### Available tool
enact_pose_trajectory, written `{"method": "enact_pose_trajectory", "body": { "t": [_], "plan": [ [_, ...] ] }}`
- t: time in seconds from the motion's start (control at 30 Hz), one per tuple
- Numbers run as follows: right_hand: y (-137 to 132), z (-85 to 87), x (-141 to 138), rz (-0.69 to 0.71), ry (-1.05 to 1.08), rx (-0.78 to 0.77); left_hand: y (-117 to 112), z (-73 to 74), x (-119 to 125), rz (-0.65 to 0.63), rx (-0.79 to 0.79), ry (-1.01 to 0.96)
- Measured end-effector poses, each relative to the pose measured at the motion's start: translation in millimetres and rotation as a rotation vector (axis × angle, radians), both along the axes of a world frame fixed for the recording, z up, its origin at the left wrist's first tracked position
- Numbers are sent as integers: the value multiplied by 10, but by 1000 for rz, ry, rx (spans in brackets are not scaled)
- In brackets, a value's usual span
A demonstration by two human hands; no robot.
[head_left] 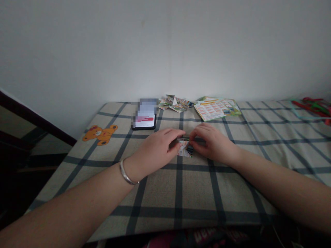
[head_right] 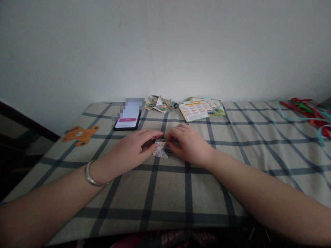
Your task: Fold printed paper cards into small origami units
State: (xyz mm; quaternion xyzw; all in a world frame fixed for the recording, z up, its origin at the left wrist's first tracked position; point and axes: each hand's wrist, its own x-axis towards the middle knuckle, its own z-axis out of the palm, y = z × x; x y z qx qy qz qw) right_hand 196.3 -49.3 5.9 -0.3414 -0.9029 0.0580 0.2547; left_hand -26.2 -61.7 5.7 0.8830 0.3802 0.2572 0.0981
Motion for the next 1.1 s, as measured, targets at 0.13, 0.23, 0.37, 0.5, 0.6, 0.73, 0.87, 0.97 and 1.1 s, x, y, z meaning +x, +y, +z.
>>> {"method": "enact_pose_trajectory", "body": {
  "t": [0.13, 0.23, 0.37, 0.5, 0.6, 0.73, 0.87, 0.97, 1.1],
  "plan": [
    [-13, 26, 2, 29, 51, 16, 24, -6, -5, 1, 21, -45],
    [-28, 46, 3, 38, 90, 38, 43, 4, -4, 5, 14, -83],
    [-44, 48, 1, 46, 144, 80, 44, 41, 2, 30, -3, -118],
    [-43, 33, -2, 32, 135, 80, 43, 48, 2, 45, -14, -168],
    [-20, 20, 8, 51, 75, 45, 64, 24, -7, 66, -34, -190],
    [16, 4, 32, 67, 2, 41, 111, 0, -33, 46, -14, -163],
    [11, 6, 42, 101, -33, 61, 140, 9, -55, -40, 27, -189],
    [-9, 14, 40, 121, -44, 68, 143, 26, -60, -79, 33, -238],
    [-11, 18, 55, 112, -25, 88, 153, 24, -63, -77, 34, -262]
  ]
}}
